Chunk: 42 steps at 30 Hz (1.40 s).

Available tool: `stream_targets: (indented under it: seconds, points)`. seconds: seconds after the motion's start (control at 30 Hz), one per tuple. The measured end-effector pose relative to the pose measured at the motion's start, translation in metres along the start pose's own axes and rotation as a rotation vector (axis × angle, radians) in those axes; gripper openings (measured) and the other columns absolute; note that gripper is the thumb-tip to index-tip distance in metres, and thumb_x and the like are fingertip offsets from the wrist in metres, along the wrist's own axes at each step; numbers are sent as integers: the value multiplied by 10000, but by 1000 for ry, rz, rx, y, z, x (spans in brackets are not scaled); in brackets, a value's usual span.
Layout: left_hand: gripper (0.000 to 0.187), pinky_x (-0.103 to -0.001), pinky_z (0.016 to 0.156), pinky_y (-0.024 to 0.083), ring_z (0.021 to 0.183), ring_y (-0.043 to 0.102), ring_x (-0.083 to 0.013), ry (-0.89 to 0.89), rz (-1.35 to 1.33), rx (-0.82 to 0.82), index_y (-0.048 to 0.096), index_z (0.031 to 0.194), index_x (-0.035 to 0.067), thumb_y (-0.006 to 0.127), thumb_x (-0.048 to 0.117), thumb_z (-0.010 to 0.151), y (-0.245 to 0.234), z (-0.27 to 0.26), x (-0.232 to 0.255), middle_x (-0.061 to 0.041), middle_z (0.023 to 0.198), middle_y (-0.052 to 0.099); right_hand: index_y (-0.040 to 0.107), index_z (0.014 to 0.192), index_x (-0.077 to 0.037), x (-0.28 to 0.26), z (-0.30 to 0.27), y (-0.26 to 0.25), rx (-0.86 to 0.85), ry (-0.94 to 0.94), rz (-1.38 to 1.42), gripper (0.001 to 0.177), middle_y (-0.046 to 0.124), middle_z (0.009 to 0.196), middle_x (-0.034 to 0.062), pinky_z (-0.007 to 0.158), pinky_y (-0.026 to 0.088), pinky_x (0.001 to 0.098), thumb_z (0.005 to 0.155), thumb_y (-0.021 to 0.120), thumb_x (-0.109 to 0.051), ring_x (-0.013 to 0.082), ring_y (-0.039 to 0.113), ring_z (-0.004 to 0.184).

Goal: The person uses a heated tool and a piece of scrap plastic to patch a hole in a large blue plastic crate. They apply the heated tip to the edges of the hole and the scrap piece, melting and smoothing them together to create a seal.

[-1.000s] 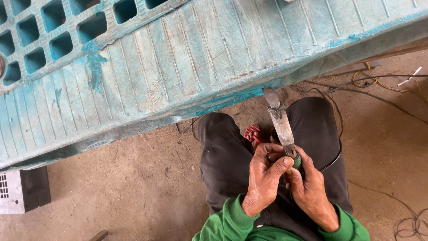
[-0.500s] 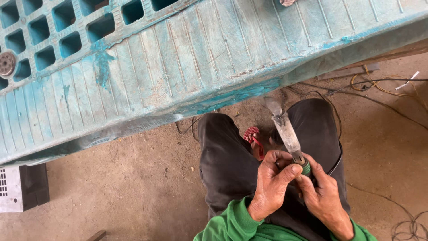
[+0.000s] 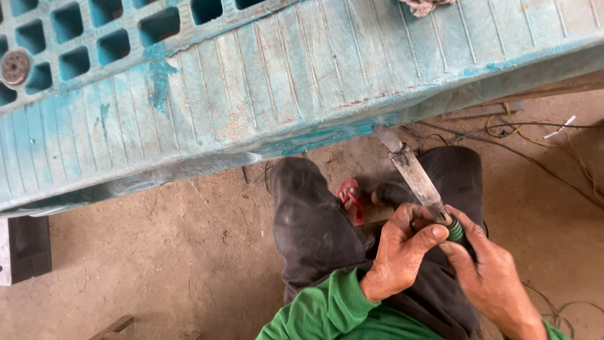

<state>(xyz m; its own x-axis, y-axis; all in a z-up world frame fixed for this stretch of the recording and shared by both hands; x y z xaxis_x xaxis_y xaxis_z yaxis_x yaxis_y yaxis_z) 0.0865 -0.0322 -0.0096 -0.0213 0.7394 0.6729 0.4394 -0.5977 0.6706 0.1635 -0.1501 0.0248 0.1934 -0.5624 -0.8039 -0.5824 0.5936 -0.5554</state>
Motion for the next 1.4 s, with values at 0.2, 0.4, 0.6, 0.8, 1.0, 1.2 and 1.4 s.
stream_targets:
  seconds: [0.2, 0.4, 0.6, 0.8, 1.0, 1.2, 1.4]
  points:
    - [273, -271, 1037, 511, 1118, 619, -109, -29, -95, -93, 577, 1259, -10, 702, 143, 1069, 20, 6, -8, -44, 1139, 663, 611, 1409, -132, -2, 1, -31, -29, 40, -172, 574, 761, 1079, 178, 765, 587, 362, 852, 723, -215, 259, 772, 956]
    - [204, -283, 1087, 505, 1126, 620, -98, -8, -157, -142, 584, 1224, 3, 681, 130, 1097, 30, 18, -10, -28, 1159, 659, 593, 1434, -101, -19, 12, -49, 26, -130, -287, 588, 731, 1194, 191, 774, 601, 382, 879, 718, -248, 304, 758, 975]
    - [195, -261, 1055, 496, 1114, 609, -88, 3, -112, -154, 565, 1213, 3, 678, 129, 1116, 38, 32, -17, -29, 1167, 656, 578, 1490, -108, -22, 25, -61, -66, 1, -471, 665, 750, 1165, 162, 704, 605, 387, 866, 733, -280, 288, 771, 848]
    - [239, -285, 1093, 505, 1145, 625, -89, -28, -135, -172, 578, 1244, 12, 685, 152, 1082, 41, 33, -22, -30, 1178, 667, 597, 1456, -112, -31, 21, -68, -43, -9, -514, 640, 758, 1154, 136, 706, 608, 390, 857, 721, -302, 285, 766, 918]
    - [231, -266, 1057, 494, 1100, 592, -88, 9, -67, -158, 571, 1223, -7, 693, 157, 1117, 42, 32, -20, -28, 1143, 636, 623, 1454, -171, -4, 23, -70, -137, 201, -408, 622, 781, 1087, 113, 717, 618, 372, 853, 732, -291, 247, 790, 894]
    - [223, -259, 1035, 506, 1110, 624, -94, 25, -70, -119, 561, 1196, 11, 687, 173, 1111, 30, 30, -9, -37, 1150, 660, 622, 1480, -178, 5, 32, -53, -158, 153, -315, 626, 785, 1051, 138, 714, 617, 348, 874, 726, -297, 216, 807, 807]
    - [241, -260, 1028, 508, 1117, 622, -95, 34, -78, -129, 579, 1243, 2, 689, 166, 1105, 18, 30, -3, -40, 1150, 663, 626, 1412, -147, -10, 38, -43, -137, 67, -320, 598, 760, 1058, 175, 691, 598, 370, 836, 736, -265, 252, 780, 844]
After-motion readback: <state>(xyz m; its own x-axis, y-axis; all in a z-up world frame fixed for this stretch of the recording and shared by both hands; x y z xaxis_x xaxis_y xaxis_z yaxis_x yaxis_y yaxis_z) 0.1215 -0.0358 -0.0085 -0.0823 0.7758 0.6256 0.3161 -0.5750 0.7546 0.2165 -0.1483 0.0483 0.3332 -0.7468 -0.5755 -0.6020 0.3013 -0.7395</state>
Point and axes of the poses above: each hand's wrist, its own z-axis towards the middle knuckle, its own y-axis out of the palm, x = y × z, the point moved 7 cm from there along z, towards the middle knuckle
